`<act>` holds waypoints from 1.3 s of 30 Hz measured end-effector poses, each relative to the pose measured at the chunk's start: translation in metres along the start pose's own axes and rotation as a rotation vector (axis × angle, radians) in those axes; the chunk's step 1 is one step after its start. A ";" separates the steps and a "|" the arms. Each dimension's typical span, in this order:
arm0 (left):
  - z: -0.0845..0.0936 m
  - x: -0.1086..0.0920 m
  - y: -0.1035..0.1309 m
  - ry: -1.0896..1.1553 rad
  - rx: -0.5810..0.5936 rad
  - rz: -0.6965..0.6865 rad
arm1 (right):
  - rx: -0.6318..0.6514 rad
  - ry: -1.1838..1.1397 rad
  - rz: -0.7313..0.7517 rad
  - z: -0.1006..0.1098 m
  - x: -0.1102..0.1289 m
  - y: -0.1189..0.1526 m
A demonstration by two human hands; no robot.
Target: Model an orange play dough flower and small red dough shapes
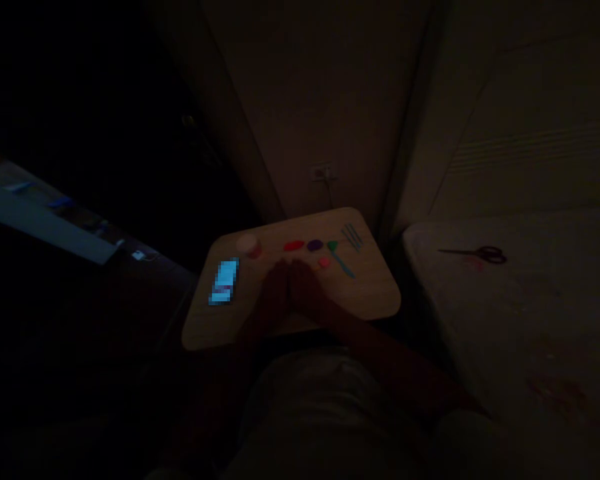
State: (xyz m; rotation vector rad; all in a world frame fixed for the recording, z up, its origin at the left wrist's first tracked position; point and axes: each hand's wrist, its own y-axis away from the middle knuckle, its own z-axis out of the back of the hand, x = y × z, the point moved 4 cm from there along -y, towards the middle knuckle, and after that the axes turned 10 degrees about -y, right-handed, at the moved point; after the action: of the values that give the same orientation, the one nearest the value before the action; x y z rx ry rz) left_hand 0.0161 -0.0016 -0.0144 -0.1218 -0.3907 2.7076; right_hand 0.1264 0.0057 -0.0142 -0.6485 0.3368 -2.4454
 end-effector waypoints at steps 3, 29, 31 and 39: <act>-0.004 0.008 -0.017 0.017 -0.008 -0.014 | 0.011 -0.010 -0.025 -0.003 -0.010 -0.016; 0.009 -0.005 0.000 -0.050 -0.003 -0.039 | -0.005 -0.015 0.023 0.011 0.001 0.007; 0.014 -0.012 0.016 -0.045 -0.017 -0.047 | -0.012 -0.024 0.037 0.015 0.008 0.024; 0.006 -0.006 0.010 -0.006 -0.046 -0.029 | 0.008 0.005 0.009 0.009 0.003 0.009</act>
State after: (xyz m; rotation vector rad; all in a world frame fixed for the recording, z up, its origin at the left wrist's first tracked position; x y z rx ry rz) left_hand 0.0172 -0.0149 -0.0112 -0.1207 -0.4534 2.6721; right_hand 0.1331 -0.0040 -0.0086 -0.6368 0.3314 -2.4388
